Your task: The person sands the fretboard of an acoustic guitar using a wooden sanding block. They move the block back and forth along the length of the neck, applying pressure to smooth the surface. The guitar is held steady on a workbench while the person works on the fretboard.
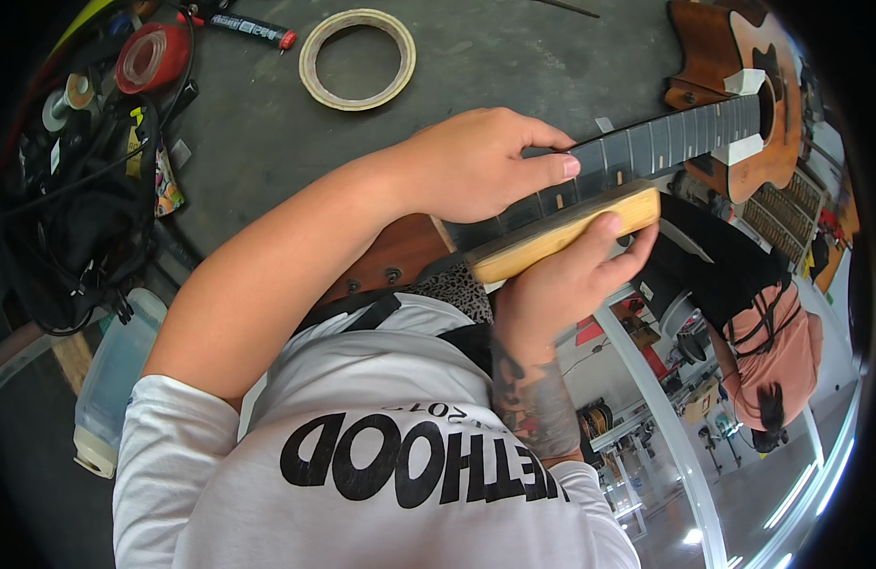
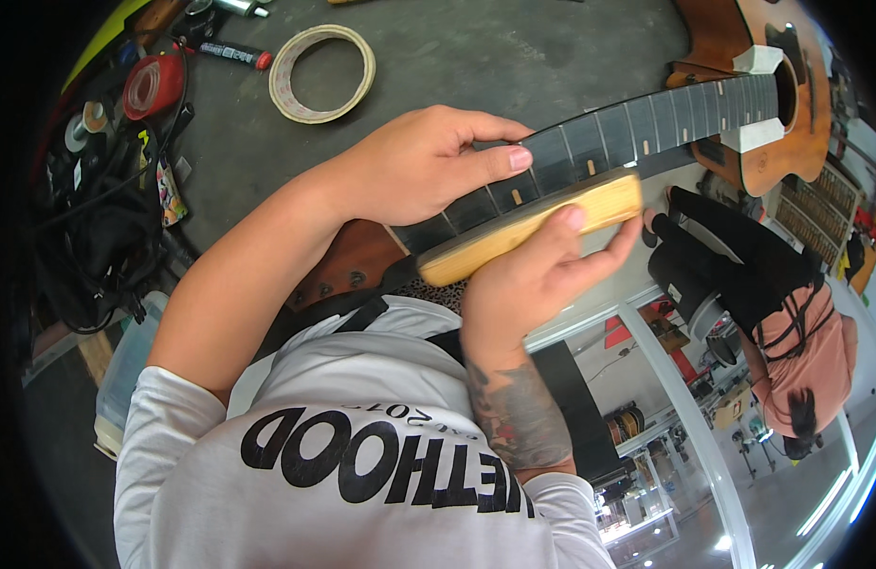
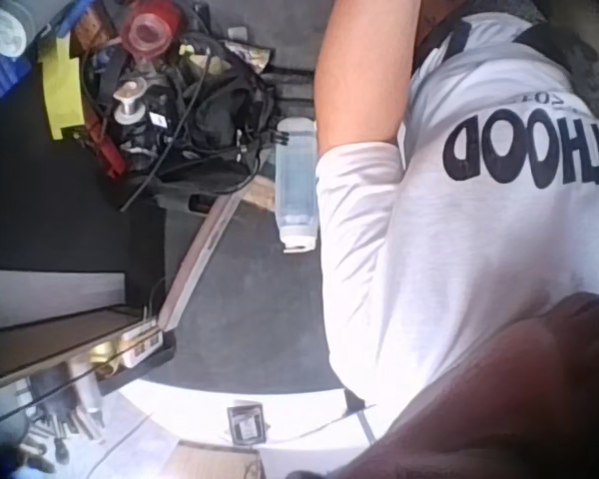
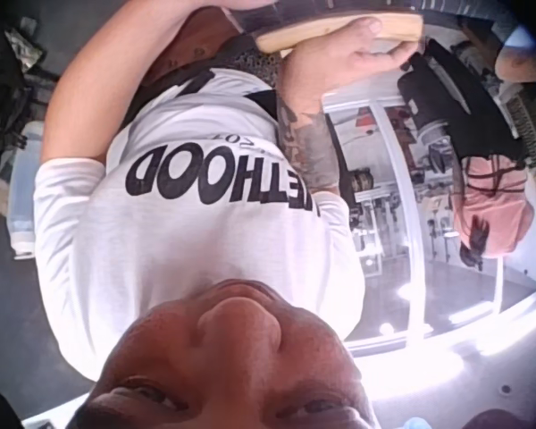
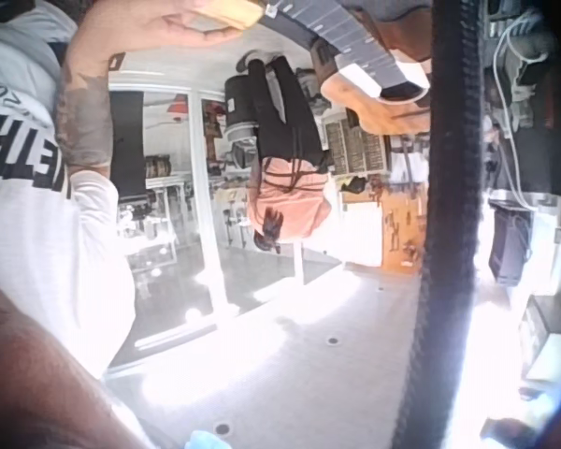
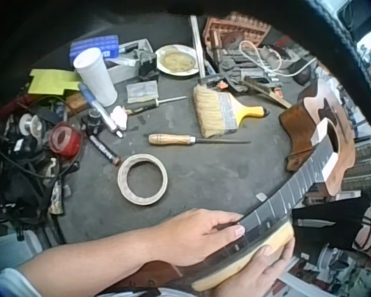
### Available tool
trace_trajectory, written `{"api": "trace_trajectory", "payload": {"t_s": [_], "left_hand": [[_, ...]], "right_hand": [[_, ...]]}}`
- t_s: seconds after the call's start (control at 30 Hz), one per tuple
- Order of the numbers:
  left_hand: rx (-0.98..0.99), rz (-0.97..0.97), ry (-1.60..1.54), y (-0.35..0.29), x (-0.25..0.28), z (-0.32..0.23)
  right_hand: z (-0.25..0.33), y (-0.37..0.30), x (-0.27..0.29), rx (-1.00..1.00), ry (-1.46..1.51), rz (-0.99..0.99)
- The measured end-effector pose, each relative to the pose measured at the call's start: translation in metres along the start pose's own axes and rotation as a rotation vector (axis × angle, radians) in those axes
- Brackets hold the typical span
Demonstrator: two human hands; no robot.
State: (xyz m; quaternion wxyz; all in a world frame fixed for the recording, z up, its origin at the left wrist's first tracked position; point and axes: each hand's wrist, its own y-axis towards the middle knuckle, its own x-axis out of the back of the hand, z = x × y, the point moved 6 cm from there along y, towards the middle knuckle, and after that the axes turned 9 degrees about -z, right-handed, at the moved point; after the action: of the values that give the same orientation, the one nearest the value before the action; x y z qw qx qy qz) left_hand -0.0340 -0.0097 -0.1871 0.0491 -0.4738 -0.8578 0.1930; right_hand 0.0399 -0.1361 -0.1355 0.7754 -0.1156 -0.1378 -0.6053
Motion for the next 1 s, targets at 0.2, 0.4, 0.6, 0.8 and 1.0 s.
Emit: {"api": "trace_trajectory", "payload": {"t_s": [0.2,0.4,0.6,0.8,1.0], "left_hand": [[-0.053,-0.005,-0.060,0.002,-0.004,0.003],[-0.065,-0.020,0.039,-0.001,0.004,-0.007],[-0.156,-0.075,-0.025,0.003,-0.001,-0.001],[-0.198,-0.085,-0.061,0.004,-0.003,-0.001],[-0.073,-0.021,0.003,0.000,0.002,-0.005]], "right_hand": [[-0.003,-0.001,0.004,-0.048,0.001,-0.041],[0.005,0.011,-0.003,-0.152,0.045,-0.090],[0.001,0.002,0.002,-0.054,-0.027,-0.032],[-0.001,0.004,0.003,-0.076,-0.012,-0.045],[0.010,0.013,-0.004,-0.144,0.037,-0.041]]}}
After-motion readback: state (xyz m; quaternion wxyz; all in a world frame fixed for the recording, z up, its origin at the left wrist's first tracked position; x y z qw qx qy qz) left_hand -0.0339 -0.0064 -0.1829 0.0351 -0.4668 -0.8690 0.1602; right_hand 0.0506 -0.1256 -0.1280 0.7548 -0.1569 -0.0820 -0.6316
